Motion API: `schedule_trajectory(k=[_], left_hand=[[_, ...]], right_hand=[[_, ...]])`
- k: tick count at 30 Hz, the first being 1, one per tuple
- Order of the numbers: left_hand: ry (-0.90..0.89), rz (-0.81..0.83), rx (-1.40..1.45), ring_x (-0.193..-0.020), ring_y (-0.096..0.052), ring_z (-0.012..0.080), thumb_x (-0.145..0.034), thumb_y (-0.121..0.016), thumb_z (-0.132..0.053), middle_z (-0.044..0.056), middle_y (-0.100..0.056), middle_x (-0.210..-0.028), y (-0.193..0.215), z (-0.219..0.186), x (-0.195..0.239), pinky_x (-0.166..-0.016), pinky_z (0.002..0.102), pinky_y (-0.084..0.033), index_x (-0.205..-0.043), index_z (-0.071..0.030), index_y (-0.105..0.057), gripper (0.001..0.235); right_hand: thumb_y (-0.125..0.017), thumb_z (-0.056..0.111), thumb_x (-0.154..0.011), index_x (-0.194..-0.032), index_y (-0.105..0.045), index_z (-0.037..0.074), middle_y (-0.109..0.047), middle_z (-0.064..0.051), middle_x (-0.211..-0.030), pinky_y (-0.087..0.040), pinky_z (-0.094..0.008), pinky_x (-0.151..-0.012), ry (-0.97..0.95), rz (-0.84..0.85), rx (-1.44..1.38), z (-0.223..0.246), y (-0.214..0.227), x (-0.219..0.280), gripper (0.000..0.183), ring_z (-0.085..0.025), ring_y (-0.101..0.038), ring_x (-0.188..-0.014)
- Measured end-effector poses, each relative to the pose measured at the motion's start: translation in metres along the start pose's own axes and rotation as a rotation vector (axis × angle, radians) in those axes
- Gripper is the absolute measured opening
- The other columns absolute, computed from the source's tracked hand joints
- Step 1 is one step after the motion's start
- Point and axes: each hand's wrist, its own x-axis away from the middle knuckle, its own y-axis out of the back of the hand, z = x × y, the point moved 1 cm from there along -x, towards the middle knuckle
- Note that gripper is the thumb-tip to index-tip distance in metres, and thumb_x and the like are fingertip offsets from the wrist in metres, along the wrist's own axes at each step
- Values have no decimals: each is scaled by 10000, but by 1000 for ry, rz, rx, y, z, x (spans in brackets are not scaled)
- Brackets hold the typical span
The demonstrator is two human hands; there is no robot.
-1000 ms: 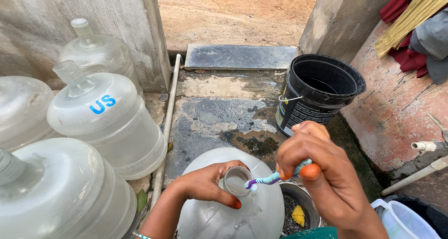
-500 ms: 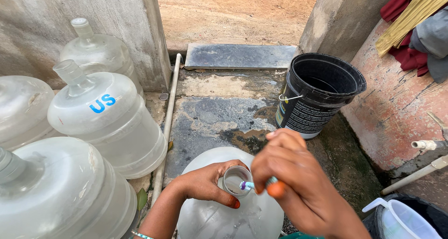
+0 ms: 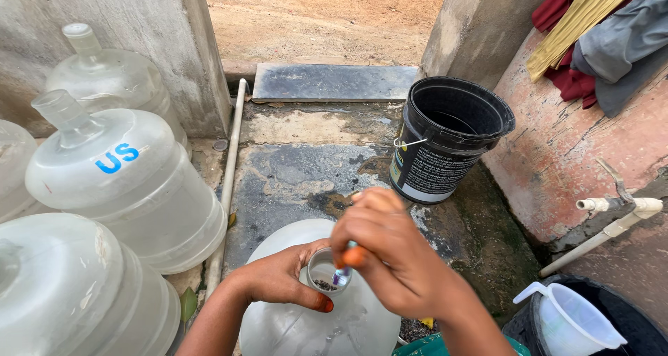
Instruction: The person cleans the neck of a large white water dispenser jar using a toothbrush. They first place small dark stones into the jar, then scrub the rim and neck area with the toothbrush. A man in the background fills other jars with water from a tap and carries them away.
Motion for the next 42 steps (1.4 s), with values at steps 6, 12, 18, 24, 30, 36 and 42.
schedule_trajectory(k=[6,12,18,24,30,36,42], left_hand=[[26,12,11,-1212,-599,186,-655,-834,-238,76,-667,-1248,1,-1,-1,-1080,335,-430,-1313,-84,-593,718],[143,-44,-42,-1216,-598,152,-654,-838,-254,28,-673,-1244,0,2,2,-1086,301,-425,-1325,-124,-574,733],[-22,-5,12,-1193,-612,183,-657,-824,-219,56,-673,-1213,0,2,0,-1081,335,-437,-1300,-101,-618,685],[-20,-46,28,-1242,-575,154,-664,-824,-220,33,-668,-1282,0,4,-1,-1128,328,-391,-1405,-136,-532,801],[-157,-433,-96,-1123,-671,213,-583,-918,-313,90,-703,-1175,-22,-2,-2,-1002,346,-496,-1308,-99,-498,865],[-127,-819,-212,-927,-755,251,-587,-937,-358,97,-748,-967,-44,-8,-7,-827,356,-571,-1078,-91,-559,674],[-229,-460,-51,-961,-678,178,-614,-893,-232,54,-714,-1010,-12,-6,7,-898,329,-531,-1146,-90,-584,632]], right_hand=[[-379,415,-1082,-843,-589,120,-577,-4,-790,-359,-415,-954,23,-27,68,6,4,-3,434,-198,-534,-809],[-418,374,-1093,-891,-597,88,-558,-34,-799,-375,-407,-949,4,79,51,-38,-37,-10,393,-240,-508,-850],[-390,412,-1107,-858,-587,129,-613,-9,-808,-409,-373,-878,78,-116,-34,14,14,1,426,-193,-564,-799],[-470,347,-1068,-882,-595,35,-589,-73,-785,-456,-364,-722,-169,-67,15,-19,-29,-17,384,-235,-577,-758],[-481,333,-1049,-870,-601,11,-610,-96,-791,-486,-389,-689,-248,-37,16,-51,-41,-8,389,-250,-614,-764],[-436,406,-1048,-873,-597,29,-630,-82,-728,-494,-340,-586,-427,-38,-36,-49,-36,-10,445,-203,-623,-621],[-439,374,-1039,-948,-578,44,-708,-59,-731,-562,-260,-549,-506,-120,-205,-49,-47,-9,369,-110,-675,-597]])
